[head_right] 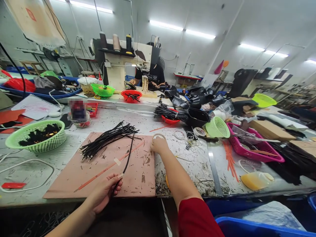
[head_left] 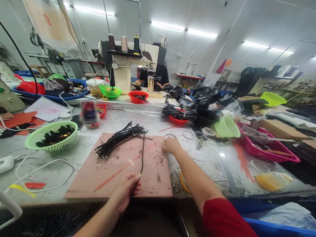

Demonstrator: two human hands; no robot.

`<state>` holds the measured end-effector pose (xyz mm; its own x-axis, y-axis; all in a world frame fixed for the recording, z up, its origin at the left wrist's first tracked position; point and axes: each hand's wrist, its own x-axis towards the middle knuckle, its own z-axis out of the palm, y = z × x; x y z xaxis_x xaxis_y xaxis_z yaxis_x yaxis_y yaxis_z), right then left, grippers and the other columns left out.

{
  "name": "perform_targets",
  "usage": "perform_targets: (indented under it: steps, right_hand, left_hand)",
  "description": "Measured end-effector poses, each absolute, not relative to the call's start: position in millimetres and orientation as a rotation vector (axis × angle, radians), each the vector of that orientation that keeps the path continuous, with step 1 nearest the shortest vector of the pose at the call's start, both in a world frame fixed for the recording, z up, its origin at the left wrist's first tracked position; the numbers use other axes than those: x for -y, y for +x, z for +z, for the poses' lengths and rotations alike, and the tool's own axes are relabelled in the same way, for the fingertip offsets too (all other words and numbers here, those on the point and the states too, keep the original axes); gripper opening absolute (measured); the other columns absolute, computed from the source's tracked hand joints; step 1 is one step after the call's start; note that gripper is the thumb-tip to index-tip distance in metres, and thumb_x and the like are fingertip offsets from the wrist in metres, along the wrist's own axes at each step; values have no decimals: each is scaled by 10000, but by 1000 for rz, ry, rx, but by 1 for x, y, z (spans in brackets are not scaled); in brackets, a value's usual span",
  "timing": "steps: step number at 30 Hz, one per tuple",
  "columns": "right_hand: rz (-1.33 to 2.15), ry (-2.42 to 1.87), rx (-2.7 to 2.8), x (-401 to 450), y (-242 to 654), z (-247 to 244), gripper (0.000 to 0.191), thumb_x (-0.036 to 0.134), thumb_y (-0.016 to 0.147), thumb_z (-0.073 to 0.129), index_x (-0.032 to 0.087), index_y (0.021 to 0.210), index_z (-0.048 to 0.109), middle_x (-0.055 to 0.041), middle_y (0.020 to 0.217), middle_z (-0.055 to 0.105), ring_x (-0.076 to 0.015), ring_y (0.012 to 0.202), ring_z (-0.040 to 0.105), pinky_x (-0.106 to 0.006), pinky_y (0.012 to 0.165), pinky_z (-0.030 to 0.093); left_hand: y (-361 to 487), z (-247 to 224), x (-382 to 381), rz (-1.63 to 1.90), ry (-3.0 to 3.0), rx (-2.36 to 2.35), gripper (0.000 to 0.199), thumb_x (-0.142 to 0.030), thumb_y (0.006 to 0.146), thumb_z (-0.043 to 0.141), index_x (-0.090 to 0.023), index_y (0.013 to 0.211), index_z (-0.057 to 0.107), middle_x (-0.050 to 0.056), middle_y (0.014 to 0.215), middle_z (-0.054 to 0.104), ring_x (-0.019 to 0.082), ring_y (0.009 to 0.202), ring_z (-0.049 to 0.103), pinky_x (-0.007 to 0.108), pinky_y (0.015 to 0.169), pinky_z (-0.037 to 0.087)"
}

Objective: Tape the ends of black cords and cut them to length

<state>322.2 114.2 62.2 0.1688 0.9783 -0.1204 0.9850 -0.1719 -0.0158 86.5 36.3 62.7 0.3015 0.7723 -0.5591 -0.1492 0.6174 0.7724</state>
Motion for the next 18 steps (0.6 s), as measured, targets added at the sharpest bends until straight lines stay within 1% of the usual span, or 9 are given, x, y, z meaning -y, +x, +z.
perform_targets:
  steps: [4,7,9,11,12,13,15,17,18]
  right_hand:
    - [-62,2432,-1925,-109,330,65,403,413,878,367,133,1027,615,-133,1053,586,-222,940,569,-308,765,417]
    - [-16,2493,-1829,-72,334,66,397,333,895,298,128,1084,580,-151,1081,565,-256,1003,549,-332,795,404]
    - [-65,2504,-1727,-36,335,61,353,259,873,324,105,1043,593,-168,1025,588,-280,956,578,-349,749,420]
    - [-164,2494,-1613,1,332,52,309,200,831,378,84,999,611,-172,912,625,-295,843,623,-352,661,439]
    - [-206,2483,-1569,18,330,47,311,181,815,399,72,1022,604,-176,885,633,-298,796,636,-350,626,442]
    - [-234,2471,-1543,32,328,41,348,159,803,410,73,1100,570,-179,918,633,-292,767,645,-344,602,442]
    - [-254,2474,-1525,52,325,31,459,111,802,382,93,1255,453,-182,1002,621,-271,759,651,-328,593,445]
    - [-263,2555,-1518,62,328,24,536,79,790,362,97,1326,361,-177,1026,617,-257,808,642,-319,638,451]
    - [-282,2633,-1513,63,331,22,556,78,771,382,82,1327,352,-175,1012,621,-258,843,630,-317,672,453]
  left_hand:
    - [85,64,-35,681,700,-1083,358,-340,460,791,-157,549,497,-28,474,551,57,424,464,163,425,334]
    - [83,66,-35,678,714,-1067,316,-313,478,776,-150,569,520,-15,487,578,62,441,484,163,444,350]
    - [82,69,-35,675,716,-1055,289,-286,482,766,-148,589,536,-11,494,593,67,447,495,167,451,355]
    - [81,71,-35,668,712,-1037,273,-268,485,760,-149,614,550,-8,500,605,73,452,505,174,458,362]
    - [81,72,-35,662,710,-1026,271,-265,490,760,-148,626,557,-6,507,612,75,456,511,177,463,366]
    - [81,73,-35,655,708,-1014,272,-263,493,762,-148,635,562,-2,515,621,77,460,517,181,468,371]
    - [82,74,-35,640,706,-986,283,-267,495,776,-146,647,569,10,542,642,83,476,536,186,484,386]
    - [83,75,-35,626,699,-962,308,-277,483,795,-146,647,570,20,565,659,88,490,555,190,503,405]
    - [83,76,-35,620,691,-954,322,-283,474,804,-147,644,567,21,569,664,90,497,563,190,510,413]
